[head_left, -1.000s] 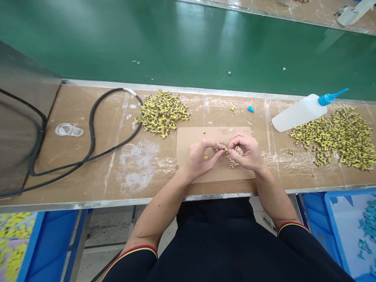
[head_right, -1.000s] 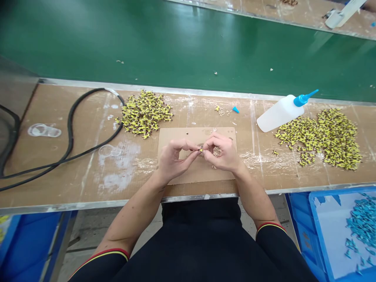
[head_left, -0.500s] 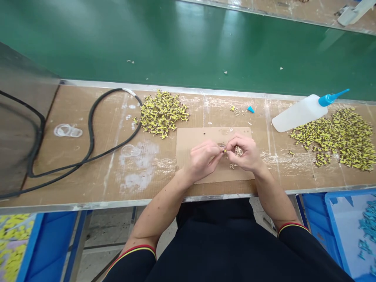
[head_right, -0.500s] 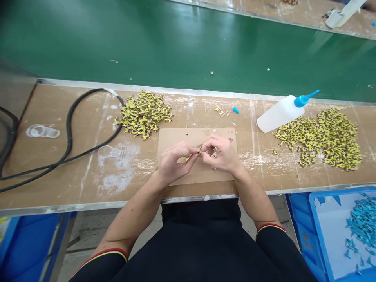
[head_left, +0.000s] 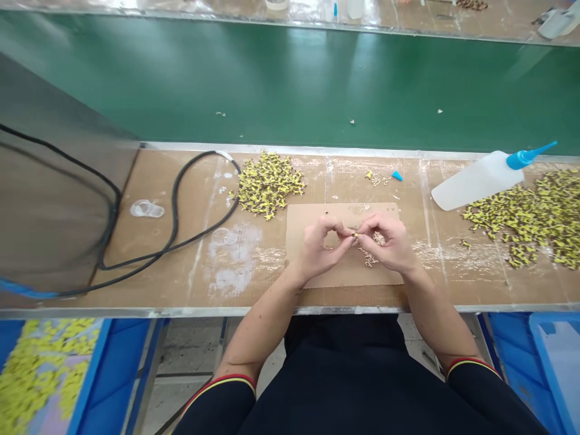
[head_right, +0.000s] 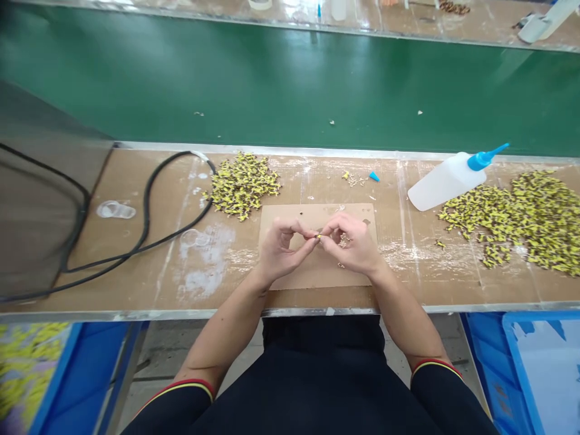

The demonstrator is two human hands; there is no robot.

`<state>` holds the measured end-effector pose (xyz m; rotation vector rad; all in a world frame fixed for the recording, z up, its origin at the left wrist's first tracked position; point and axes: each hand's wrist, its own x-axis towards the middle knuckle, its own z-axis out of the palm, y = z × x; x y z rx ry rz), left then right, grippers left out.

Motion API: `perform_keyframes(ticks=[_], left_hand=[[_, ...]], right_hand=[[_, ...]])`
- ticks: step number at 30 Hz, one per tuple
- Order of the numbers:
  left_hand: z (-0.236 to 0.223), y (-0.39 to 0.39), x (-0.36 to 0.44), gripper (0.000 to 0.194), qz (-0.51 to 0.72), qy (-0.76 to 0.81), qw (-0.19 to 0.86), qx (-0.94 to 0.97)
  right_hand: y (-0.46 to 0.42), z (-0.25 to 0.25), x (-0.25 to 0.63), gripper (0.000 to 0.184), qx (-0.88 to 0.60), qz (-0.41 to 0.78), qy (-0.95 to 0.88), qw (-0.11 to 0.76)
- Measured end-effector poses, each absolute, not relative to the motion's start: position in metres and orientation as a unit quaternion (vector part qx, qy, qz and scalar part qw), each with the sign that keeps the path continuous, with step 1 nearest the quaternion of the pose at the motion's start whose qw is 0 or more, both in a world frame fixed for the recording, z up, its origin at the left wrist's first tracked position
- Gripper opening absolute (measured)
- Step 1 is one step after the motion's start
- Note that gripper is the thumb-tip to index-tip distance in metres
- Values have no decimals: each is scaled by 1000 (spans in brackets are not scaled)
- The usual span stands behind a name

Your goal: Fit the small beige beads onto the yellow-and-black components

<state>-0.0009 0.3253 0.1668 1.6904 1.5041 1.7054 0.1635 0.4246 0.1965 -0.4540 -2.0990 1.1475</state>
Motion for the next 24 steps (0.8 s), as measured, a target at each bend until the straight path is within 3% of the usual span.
perform_keyframes(ticks=[4,7,11,15,19,22,24], left_hand=[[176,332,-40,10,556,601,-8,575],[171,334,-82,8,526,692,-113,482],[153,332,-124,6,479,753,-101,440],[155,322,-136,6,530,759,-92,368],[180,310,-124,20,542,706,79,449],[195,304,-113,20,380,649,281,596],[199,302,-106,18,272,609,357,654]], right_hand=[[431,194,173,16,-191,445,-792,373],[433,197,175,8,-199,421,-801,376],[433,209,174,10,-167,391,-831,359],[442,212,182,12,-177,353,-855,336],[460,203,199,10,-199,308,-902,226],[471,194,208,7,-205,282,-931,110],[474,189,211,8,-207,274,-938,49]])
